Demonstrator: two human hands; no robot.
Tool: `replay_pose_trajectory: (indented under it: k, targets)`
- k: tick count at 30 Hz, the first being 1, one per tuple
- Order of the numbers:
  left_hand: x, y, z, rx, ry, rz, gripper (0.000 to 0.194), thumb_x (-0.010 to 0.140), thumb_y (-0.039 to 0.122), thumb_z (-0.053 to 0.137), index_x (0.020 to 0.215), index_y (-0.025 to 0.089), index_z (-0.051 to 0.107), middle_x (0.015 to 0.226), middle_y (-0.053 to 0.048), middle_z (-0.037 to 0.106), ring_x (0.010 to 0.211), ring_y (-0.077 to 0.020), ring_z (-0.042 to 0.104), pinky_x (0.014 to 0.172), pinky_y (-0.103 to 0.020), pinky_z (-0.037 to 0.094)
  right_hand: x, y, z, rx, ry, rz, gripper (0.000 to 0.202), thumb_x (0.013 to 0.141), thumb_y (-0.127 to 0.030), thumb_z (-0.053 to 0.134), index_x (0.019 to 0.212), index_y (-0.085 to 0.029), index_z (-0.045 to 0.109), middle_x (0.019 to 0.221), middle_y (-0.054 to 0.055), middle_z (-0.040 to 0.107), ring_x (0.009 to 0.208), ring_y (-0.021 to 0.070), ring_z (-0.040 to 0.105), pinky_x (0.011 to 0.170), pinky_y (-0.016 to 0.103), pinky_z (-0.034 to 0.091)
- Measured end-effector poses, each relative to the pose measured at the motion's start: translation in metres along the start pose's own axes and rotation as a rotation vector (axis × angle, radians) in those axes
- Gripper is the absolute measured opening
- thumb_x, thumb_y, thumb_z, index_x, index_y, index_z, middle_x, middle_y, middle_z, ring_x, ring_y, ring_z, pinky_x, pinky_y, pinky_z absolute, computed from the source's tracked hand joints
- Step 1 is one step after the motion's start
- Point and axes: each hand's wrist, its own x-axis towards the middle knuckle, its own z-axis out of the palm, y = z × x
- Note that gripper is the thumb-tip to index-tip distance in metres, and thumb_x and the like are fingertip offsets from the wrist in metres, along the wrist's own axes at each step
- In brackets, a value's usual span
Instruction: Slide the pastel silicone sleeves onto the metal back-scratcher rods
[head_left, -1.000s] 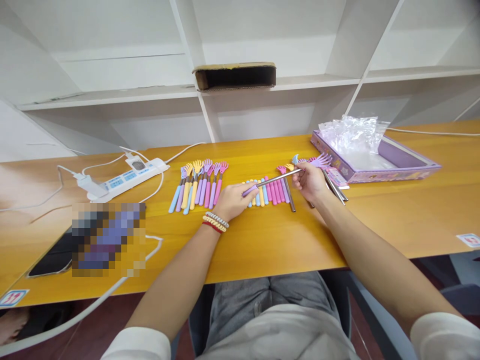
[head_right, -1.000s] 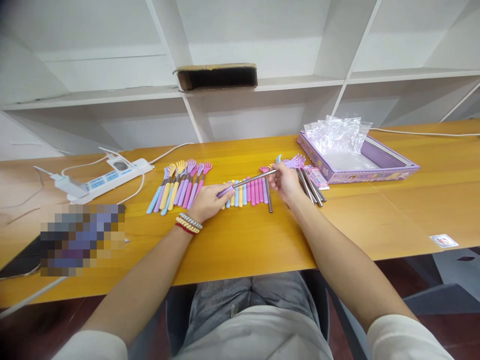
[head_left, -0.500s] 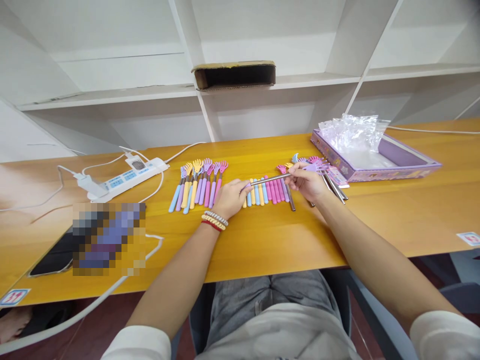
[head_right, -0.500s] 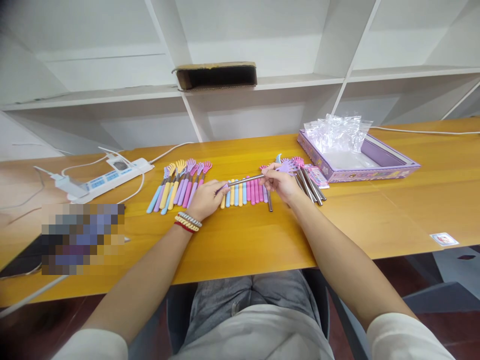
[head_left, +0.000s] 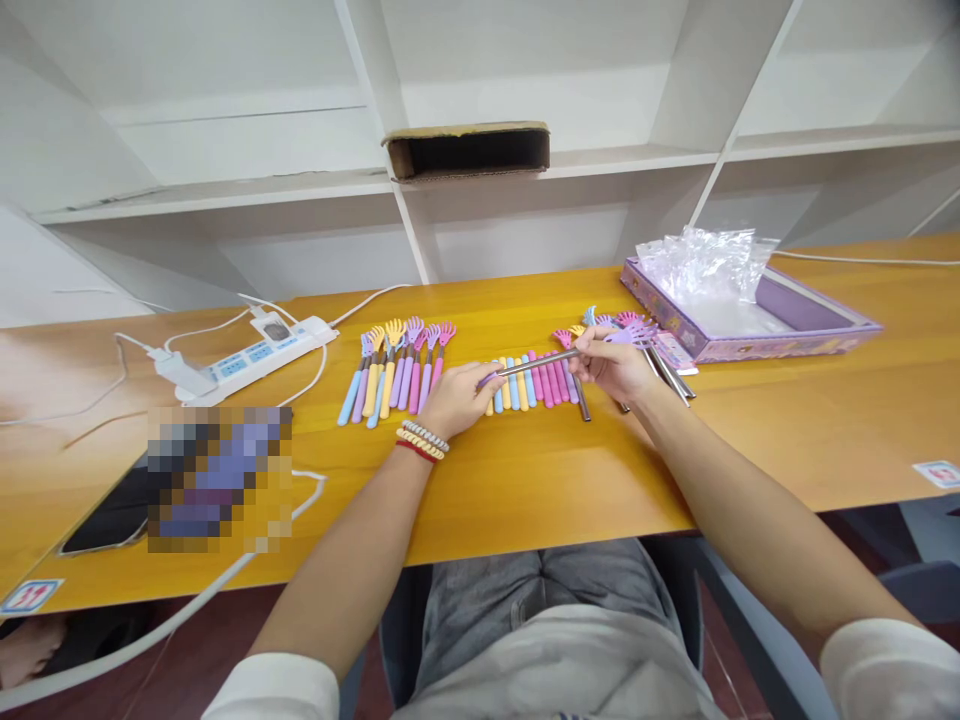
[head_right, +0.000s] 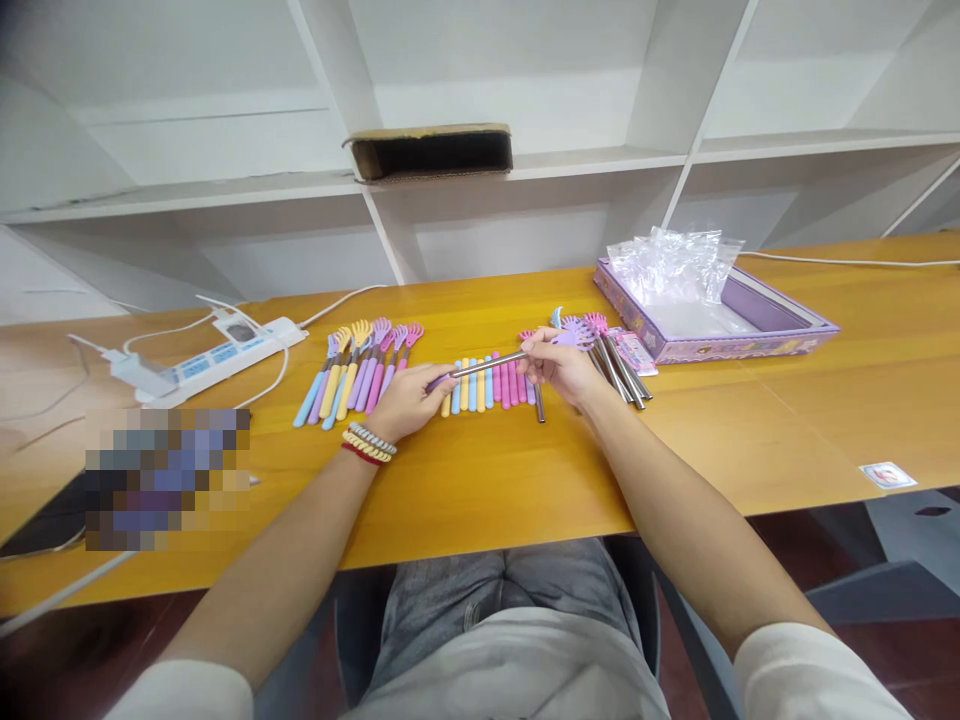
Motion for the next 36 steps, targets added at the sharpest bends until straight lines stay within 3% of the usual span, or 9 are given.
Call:
replay_pose_trajectory:
  k: [4, 10, 14, 18, 22, 28, 32, 36]
  targets:
    - [0.000, 0.001, 0.000, -0.024, -0.011, 0.033, 0.032, 0.092, 0.034, 0.047, 0.109, 0.017, 0.068, 0.100, -0.007, 0.071, 0.091, -0.0188, 0.064, 0.083, -0.030, 0.047, 0.002, 0.002, -0.001, -0.022, 0.020, -0.001, 0.025, 0.063, -0.033, 0.076, 0.063, -0.018, 0.056, 0.056, 0.002, 0.066, 0.040, 0.0097, 0.051, 0.039, 0.023, 0.031]
    - [0.003, 0.003, 0.001, 0.027, -0.049, 0.019, 0.031, 0.092, 0.034, 0.046, 0.092, 0.018, 0.071, 0.084, -0.006, 0.071, 0.079, -0.0177, 0.064, 0.073, -0.028, 0.047, 0.009, -0.004, -0.010, -0.057, 0.230, -0.056, 0.026, 0.062, -0.035, 0.077, 0.067, -0.018, 0.058, 0.055, -0.002, 0.059, 0.040, 0.0060, 0.045, 0.035, 0.021, 0.026]
    - [0.004, -0.002, -0.001, 0.073, -0.049, -0.014, 0.033, 0.092, 0.035, 0.045, 0.101, 0.018, 0.071, 0.092, -0.007, 0.072, 0.086, -0.0193, 0.065, 0.078, -0.029, 0.047, 0.014, -0.010, -0.022, -0.046, 0.375, -0.122, 0.023, 0.064, -0.037, 0.070, 0.068, -0.017, 0.059, 0.051, -0.002, 0.054, 0.036, 0.0067, 0.041, 0.032, 0.022, 0.023]
    - [0.003, -0.005, -0.005, 0.143, -0.069, -0.038, 0.035, 0.092, 0.037, 0.044, 0.106, 0.019, 0.070, 0.093, -0.007, 0.072, 0.088, -0.0203, 0.065, 0.078, -0.030, 0.047, 0.016, -0.008, -0.026, -0.142, 0.489, -0.106, 0.014, 0.058, -0.024, 0.069, 0.068, -0.018, 0.060, 0.054, -0.002, 0.058, 0.037, 0.0080, 0.043, 0.031, 0.022, 0.024]
    - [0.004, -0.002, -0.011, 0.235, -0.086, -0.042, 0.036, 0.093, 0.035, 0.042, 0.109, 0.019, 0.070, 0.093, -0.007, 0.071, 0.086, -0.0204, 0.065, 0.077, -0.031, 0.047, 0.013, -0.006, -0.022, -0.209, 0.434, -0.039, 0.014, 0.056, -0.020, 0.068, 0.068, -0.017, 0.061, 0.056, 0.000, 0.061, 0.039, 0.0092, 0.048, 0.033, 0.021, 0.027]
    - [0.001, -0.001, -0.018, 0.314, -0.094, -0.041, 0.033, 0.091, 0.035, 0.045, 0.109, 0.021, 0.069, 0.100, -0.006, 0.072, 0.093, -0.0217, 0.065, 0.081, -0.032, 0.047, 0.009, -0.009, -0.018, -0.237, 0.285, 0.045, 0.014, 0.058, -0.022, 0.067, 0.068, -0.015, 0.061, 0.052, 0.001, 0.059, 0.035, 0.0104, 0.049, 0.030, 0.020, 0.018]
    - [-0.001, -0.002, -0.019, 0.278, -0.146, -0.015, 0.031, 0.090, 0.034, 0.047, 0.107, 0.022, 0.070, 0.103, -0.004, 0.072, 0.097, -0.0225, 0.065, 0.081, -0.033, 0.048, 0.008, -0.005, -0.015, -0.234, 0.324, 0.037, 0.018, 0.056, -0.022, 0.069, 0.071, -0.016, 0.061, 0.055, 0.000, 0.061, 0.034, 0.0092, 0.048, 0.030, 0.019, 0.018]
    - [0.000, -0.003, -0.020, 0.245, -0.139, -0.041, 0.033, 0.090, 0.034, 0.045, 0.107, 0.021, 0.070, 0.105, -0.006, 0.072, 0.098, -0.0235, 0.066, 0.085, -0.035, 0.048, 0.009, 0.001, -0.011, -0.320, 0.369, -0.079, 0.019, 0.056, -0.022, 0.070, 0.070, -0.017, 0.060, 0.051, -0.003, 0.058, 0.034, 0.0075, 0.044, 0.033, 0.020, 0.024]
